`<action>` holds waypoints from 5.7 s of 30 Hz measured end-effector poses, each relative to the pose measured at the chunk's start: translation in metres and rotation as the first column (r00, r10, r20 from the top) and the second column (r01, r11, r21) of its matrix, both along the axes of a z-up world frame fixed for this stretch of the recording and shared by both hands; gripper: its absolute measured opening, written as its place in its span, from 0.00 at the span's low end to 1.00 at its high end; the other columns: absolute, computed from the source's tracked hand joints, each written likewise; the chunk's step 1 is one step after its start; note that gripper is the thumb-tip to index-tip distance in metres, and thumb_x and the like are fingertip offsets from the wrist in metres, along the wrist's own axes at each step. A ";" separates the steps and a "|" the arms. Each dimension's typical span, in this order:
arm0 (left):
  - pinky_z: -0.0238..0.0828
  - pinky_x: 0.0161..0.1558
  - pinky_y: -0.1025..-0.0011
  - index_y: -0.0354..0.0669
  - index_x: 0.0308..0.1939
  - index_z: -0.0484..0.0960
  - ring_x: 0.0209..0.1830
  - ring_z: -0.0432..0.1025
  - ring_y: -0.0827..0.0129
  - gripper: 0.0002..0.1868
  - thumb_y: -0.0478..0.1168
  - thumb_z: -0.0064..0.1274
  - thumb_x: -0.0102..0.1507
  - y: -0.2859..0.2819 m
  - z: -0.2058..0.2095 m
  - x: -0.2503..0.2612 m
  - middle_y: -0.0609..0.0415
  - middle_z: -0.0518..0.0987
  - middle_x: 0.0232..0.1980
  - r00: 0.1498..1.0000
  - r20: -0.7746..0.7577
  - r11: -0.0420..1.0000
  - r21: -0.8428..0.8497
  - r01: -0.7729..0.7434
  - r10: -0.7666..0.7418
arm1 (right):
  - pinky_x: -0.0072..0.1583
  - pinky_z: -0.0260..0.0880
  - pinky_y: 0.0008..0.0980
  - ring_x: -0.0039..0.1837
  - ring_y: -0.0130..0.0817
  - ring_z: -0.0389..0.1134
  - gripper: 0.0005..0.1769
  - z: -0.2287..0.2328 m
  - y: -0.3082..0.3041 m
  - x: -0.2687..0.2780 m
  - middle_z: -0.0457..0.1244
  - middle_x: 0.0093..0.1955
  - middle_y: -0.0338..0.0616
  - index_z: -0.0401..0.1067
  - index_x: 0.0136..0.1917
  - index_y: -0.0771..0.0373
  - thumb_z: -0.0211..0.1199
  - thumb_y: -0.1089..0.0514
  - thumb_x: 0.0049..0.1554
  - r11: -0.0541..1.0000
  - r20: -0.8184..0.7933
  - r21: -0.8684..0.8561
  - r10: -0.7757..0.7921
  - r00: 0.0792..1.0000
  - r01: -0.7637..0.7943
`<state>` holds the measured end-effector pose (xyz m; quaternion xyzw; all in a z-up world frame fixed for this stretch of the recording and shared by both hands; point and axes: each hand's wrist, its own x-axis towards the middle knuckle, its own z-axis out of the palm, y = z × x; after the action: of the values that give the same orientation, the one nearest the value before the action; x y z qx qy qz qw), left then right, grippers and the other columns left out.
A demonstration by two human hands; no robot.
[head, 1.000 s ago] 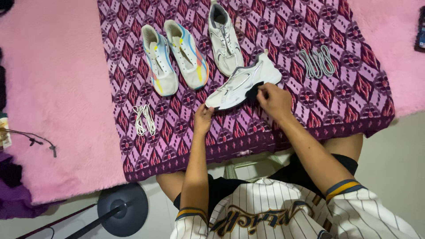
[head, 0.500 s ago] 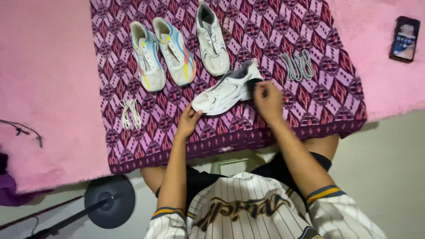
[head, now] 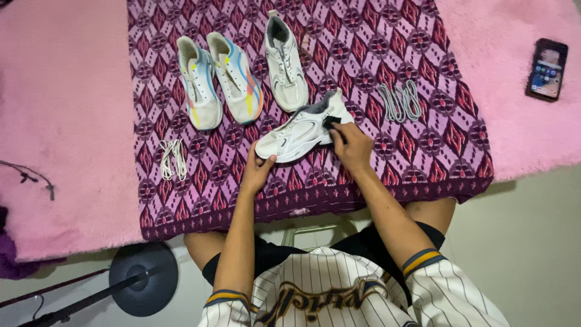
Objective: The person sits on the floor and scrubs a white sneaker with a black brush. They hold the shoe in one hand and scrub the upper, sides, and sole repeatedly. Other shoes and laces remain on the patterned mat nearby.
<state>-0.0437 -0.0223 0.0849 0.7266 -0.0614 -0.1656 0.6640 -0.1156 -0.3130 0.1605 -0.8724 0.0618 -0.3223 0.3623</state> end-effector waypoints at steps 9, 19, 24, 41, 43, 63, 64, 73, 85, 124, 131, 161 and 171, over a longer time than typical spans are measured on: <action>0.68 0.63 0.71 0.37 0.76 0.53 0.63 0.72 0.66 0.40 0.41 0.59 0.67 0.001 -0.017 0.011 0.45 0.75 0.67 0.999 0.039 0.997 -0.078 0.010 -0.007 | 0.48 0.70 0.44 0.46 0.52 0.73 0.13 -0.043 -0.034 0.028 0.69 0.43 0.55 0.74 0.55 0.66 0.63 0.54 0.64 0.987 -0.074 0.130 -0.087 0.993 0.096; 0.69 0.63 0.70 0.37 0.75 0.55 0.65 0.71 0.66 0.38 0.41 0.58 0.68 0.004 -0.012 0.009 0.45 0.75 0.66 1.000 0.017 0.998 -0.062 0.020 -0.019 | 0.47 0.72 0.35 0.43 0.40 0.73 0.11 0.004 -0.042 0.050 0.71 0.44 0.49 0.75 0.54 0.63 0.61 0.53 0.65 0.957 -0.147 0.271 -0.068 0.987 0.107; 0.71 0.60 0.70 0.37 0.76 0.53 0.61 0.74 0.66 0.40 0.43 0.58 0.66 0.000 -0.013 0.005 0.44 0.77 0.65 0.999 0.007 0.990 -0.138 0.038 -0.037 | 0.37 0.67 0.33 0.34 0.35 0.70 0.09 0.013 0.034 0.030 0.72 0.42 0.41 0.78 0.49 0.56 0.68 0.51 0.58 0.923 0.000 -0.355 0.159 0.987 -0.148; 0.69 0.62 0.71 0.38 0.76 0.55 0.62 0.74 0.66 0.39 0.40 0.60 0.66 0.002 -0.008 0.005 0.44 0.77 0.65 1.000 -0.003 0.998 -0.060 -0.012 0.012 | 0.40 0.67 0.37 0.36 0.36 0.70 0.09 -0.047 -0.047 0.066 0.67 0.34 0.44 0.73 0.44 0.65 0.68 0.57 0.59 0.982 -0.085 0.126 -0.129 0.988 0.139; 0.69 0.62 0.71 0.39 0.76 0.56 0.63 0.74 0.66 0.39 0.41 0.59 0.66 0.002 -0.009 0.007 0.44 0.77 0.66 1.000 -0.004 0.998 -0.062 -0.012 0.012 | 0.42 0.68 0.37 0.37 0.37 0.70 0.09 -0.039 -0.060 0.077 0.68 0.35 0.45 0.74 0.44 0.65 0.69 0.57 0.58 0.978 -0.084 0.120 -0.160 0.984 0.169; 0.70 0.61 0.71 0.41 0.75 0.57 0.61 0.75 0.66 0.41 0.43 0.63 0.64 0.002 0.005 -0.005 0.45 0.80 0.63 0.995 0.097 0.999 0.043 -0.003 -0.001 | 0.35 0.67 0.40 0.31 0.42 0.68 0.05 0.004 0.027 0.035 0.69 0.37 0.42 0.75 0.48 0.56 0.64 0.56 0.58 0.972 0.004 -0.233 0.035 0.999 -0.034; 0.69 0.61 0.71 0.41 0.75 0.56 0.62 0.75 0.66 0.42 0.43 0.63 0.64 0.002 0.004 -0.004 0.45 0.80 0.63 0.995 0.098 1.000 0.020 -0.001 -0.001 | 0.35 0.66 0.39 0.31 0.41 0.68 0.05 0.001 0.020 0.034 0.68 0.36 0.42 0.75 0.47 0.57 0.65 0.56 0.58 0.981 -0.009 -0.192 -0.029 1.000 0.027; 0.71 0.59 0.71 0.43 0.75 0.58 0.60 0.77 0.68 0.42 0.45 0.64 0.62 0.003 0.009 -0.008 0.47 0.81 0.61 0.999 0.046 0.997 0.078 -0.025 0.021 | 0.46 0.67 0.43 0.43 0.46 0.69 0.10 -0.056 -0.034 0.059 0.67 0.39 0.48 0.70 0.47 0.65 0.65 0.57 0.62 0.944 -0.059 0.091 -0.313 0.948 0.318; 0.66 0.65 0.68 0.46 0.79 0.50 0.67 0.69 0.63 0.41 0.37 0.55 0.66 -0.002 0.010 -0.019 0.44 0.72 0.70 1.000 0.007 0.991 -0.129 -0.023 0.024 | 0.60 0.65 0.27 0.56 0.26 0.66 0.20 -0.090 -0.060 0.017 0.69 0.54 0.40 0.73 0.63 0.68 0.55 0.51 0.68 0.727 -0.203 0.684 0.106 0.973 0.064; 0.58 0.67 0.73 0.50 0.70 0.73 0.69 0.66 0.69 0.27 0.57 0.44 0.71 -0.159 0.068 0.131 0.56 0.74 0.70 0.521 -0.136 0.421 0.436 0.795 -0.843 | 0.43 0.67 0.35 0.41 0.31 0.64 0.21 -0.130 0.166 -0.009 0.66 0.47 0.40 0.72 0.62 0.60 0.65 0.49 0.59 -0.054 -0.357 0.911 0.392 0.848 0.408; 0.74 0.56 0.68 0.47 0.56 0.87 0.51 0.80 0.67 0.22 0.56 0.53 0.69 -0.063 0.085 0.106 0.51 0.86 0.53 0.800 0.126 0.696 0.583 0.420 -0.587 | 0.44 0.68 0.35 0.40 0.31 0.67 0.24 -0.064 0.136 -0.001 0.72 0.50 0.41 0.74 0.59 0.60 0.67 0.44 0.55 0.061 -0.360 0.919 0.533 0.765 0.390; 0.56 0.70 0.63 0.38 0.72 0.67 0.70 0.66 0.55 0.30 0.57 0.30 0.77 -0.024 0.031 0.020 0.41 0.73 0.69 0.961 0.244 0.988 0.051 -0.147 0.130 | 0.55 0.67 0.47 0.52 0.58 0.69 0.26 -0.016 -0.058 0.037 0.68 0.49 0.66 0.72 0.59 0.71 0.58 0.42 0.68 0.964 -0.451 0.136 -0.145 0.881 0.228; 0.65 0.63 0.65 0.41 0.69 0.70 0.62 0.71 0.61 0.31 0.55 0.53 0.68 -0.020 0.001 0.012 0.45 0.77 0.62 0.960 0.209 0.967 0.134 -0.215 0.185 | 0.57 0.70 0.35 0.53 0.38 0.70 0.06 0.013 0.014 0.011 0.68 0.50 0.44 0.75 0.51 0.61 0.62 0.57 0.70 0.992 0.102 0.120 -0.051 0.993 0.039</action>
<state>-0.0317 -0.0425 0.0856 0.7914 -0.0390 -0.0299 0.6093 -0.1046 -0.2989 0.1737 -0.8298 0.0813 -0.3715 0.4083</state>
